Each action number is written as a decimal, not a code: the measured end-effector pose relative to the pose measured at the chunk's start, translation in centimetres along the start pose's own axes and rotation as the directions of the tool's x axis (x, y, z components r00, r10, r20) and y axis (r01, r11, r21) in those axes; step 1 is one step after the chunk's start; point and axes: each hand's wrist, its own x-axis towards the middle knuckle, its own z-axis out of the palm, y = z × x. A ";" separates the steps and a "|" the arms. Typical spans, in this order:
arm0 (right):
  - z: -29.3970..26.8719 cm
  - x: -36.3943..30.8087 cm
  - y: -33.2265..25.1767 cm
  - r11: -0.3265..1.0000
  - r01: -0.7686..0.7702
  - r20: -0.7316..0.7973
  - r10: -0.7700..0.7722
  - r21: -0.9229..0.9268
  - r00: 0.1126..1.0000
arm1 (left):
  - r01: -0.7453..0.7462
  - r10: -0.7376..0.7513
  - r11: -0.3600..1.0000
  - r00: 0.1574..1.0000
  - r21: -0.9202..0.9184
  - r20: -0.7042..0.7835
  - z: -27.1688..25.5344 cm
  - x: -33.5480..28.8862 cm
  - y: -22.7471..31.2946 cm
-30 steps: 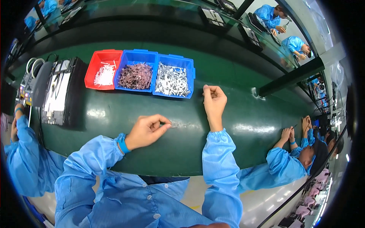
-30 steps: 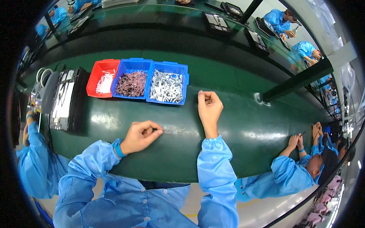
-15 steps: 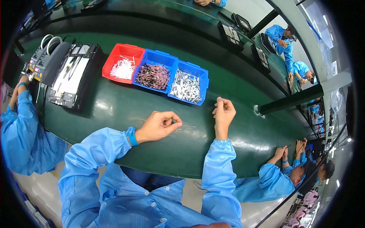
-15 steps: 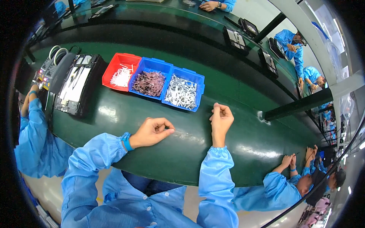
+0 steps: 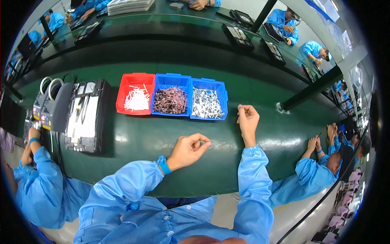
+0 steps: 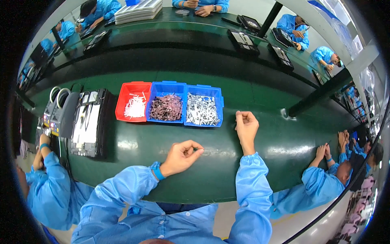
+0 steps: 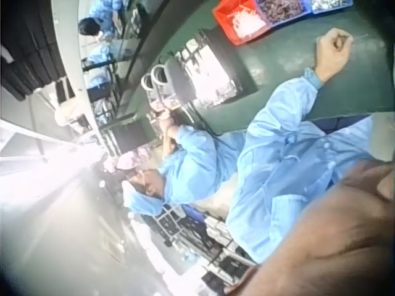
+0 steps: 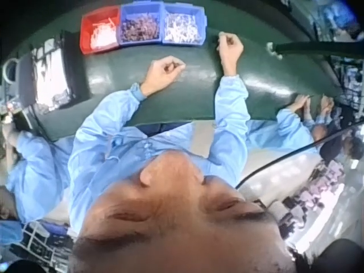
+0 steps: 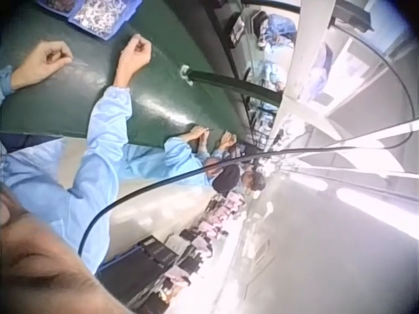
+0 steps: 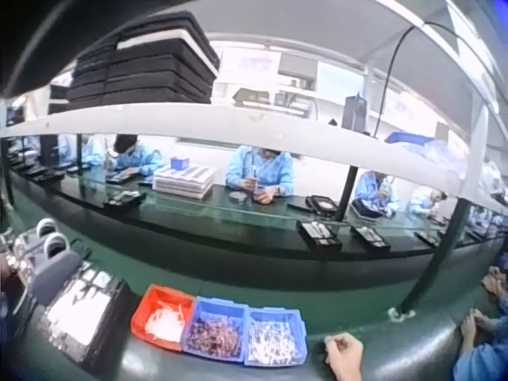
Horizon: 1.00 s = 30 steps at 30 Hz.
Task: The person assembles internal electronic components and adhesive strips into a tablet frame by hand.
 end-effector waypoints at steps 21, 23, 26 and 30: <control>0.3 -0.3 0.0 0.999 0.020 0.047 -0.018 -0.049 0.999 | -0.010 0.010 1.000 0.999 0.003 0.042 -0.7 0.0 0.3; 0.6 -0.4 0.1 0.998 0.019 0.048 -0.017 -0.053 0.999 | -0.012 0.011 1.000 0.998 0.019 0.054 -0.8 -0.1 0.2; 0.6 -0.5 0.3 0.998 0.024 0.053 -0.021 -0.057 0.998 | -0.007 0.005 1.000 0.998 0.019 0.062 -0.9 -0.1 0.1; -0.3 -0.4 0.3 0.997 0.033 0.051 -0.029 -0.069 0.998 | -0.001 -0.004 0.999 0.991 0.042 0.132 -0.9 0.2 0.4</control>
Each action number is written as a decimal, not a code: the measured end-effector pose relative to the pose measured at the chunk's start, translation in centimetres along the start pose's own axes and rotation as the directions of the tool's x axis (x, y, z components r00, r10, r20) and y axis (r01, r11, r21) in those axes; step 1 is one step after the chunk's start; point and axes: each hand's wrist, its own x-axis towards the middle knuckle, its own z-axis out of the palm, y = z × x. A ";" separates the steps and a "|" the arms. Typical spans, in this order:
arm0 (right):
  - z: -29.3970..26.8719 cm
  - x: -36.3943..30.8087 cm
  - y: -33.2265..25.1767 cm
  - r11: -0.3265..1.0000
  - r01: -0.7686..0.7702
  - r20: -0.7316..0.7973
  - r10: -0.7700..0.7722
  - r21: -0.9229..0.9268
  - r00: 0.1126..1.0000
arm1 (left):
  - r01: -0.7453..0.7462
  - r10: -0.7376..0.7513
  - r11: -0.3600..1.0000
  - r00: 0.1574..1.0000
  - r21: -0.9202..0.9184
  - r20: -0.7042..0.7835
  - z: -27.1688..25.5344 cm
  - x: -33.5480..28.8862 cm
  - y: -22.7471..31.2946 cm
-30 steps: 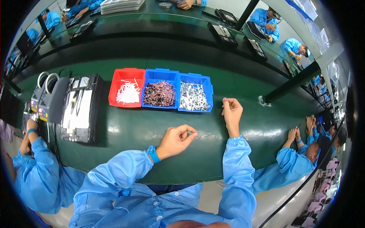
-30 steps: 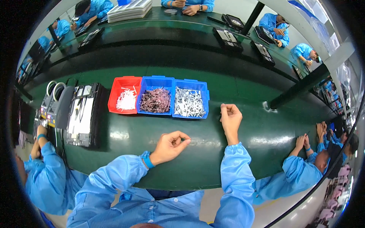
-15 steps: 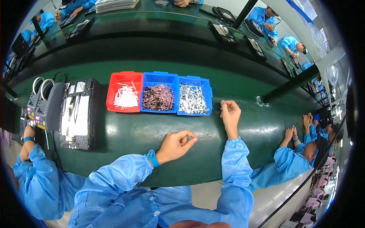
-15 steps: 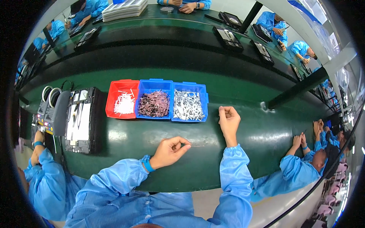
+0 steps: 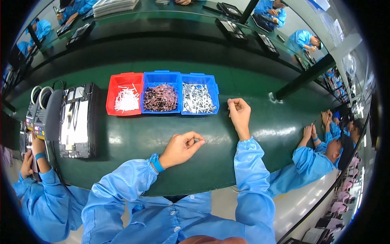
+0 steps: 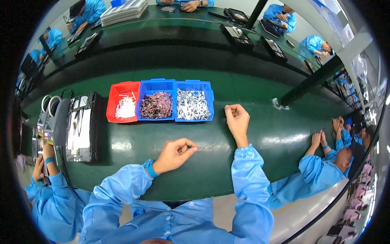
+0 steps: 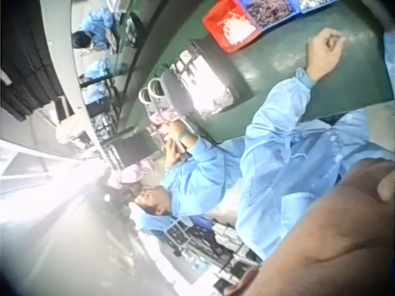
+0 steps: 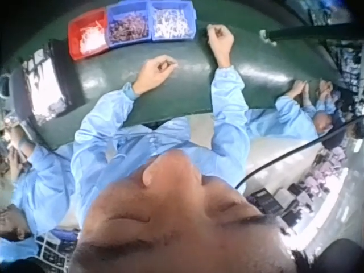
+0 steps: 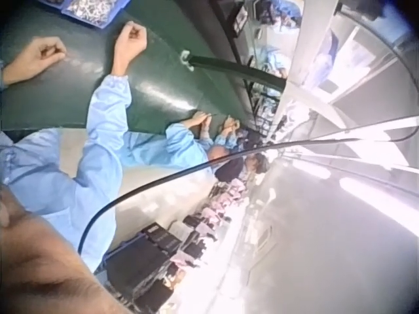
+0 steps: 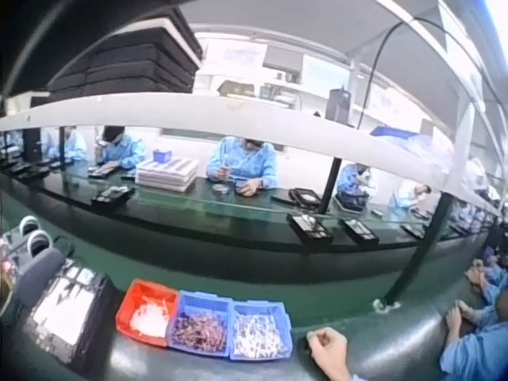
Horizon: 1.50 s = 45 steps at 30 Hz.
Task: The person assembles internal electronic components and adhesive strips into a tablet frame by hand.
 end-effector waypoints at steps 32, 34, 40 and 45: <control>1.8 -2.6 -3.0 0.943 0.324 0.197 -0.304 -0.076 0.932 | 0.070 -0.077 0.996 0.985 -0.049 -0.156 -6.2 -1.0 -1.4; 2.7 -3.5 -3.9 0.925 0.351 0.261 -0.306 -0.144 0.916 | 0.082 -0.089 0.995 0.984 -0.050 -0.157 -6.2 -0.9 -1.5; 3.7 -3.7 -3.3 0.905 0.330 0.249 -0.266 -0.269 0.931 | 0.076 -0.079 0.997 0.984 -0.031 -0.157 -6.2 -0.7 -1.5; 4.1 -3.9 -3.3 0.901 0.309 0.242 -0.241 -0.304 0.940 | 0.084 -0.089 0.996 0.983 -0.041 -0.161 -6.0 -0.6 -1.2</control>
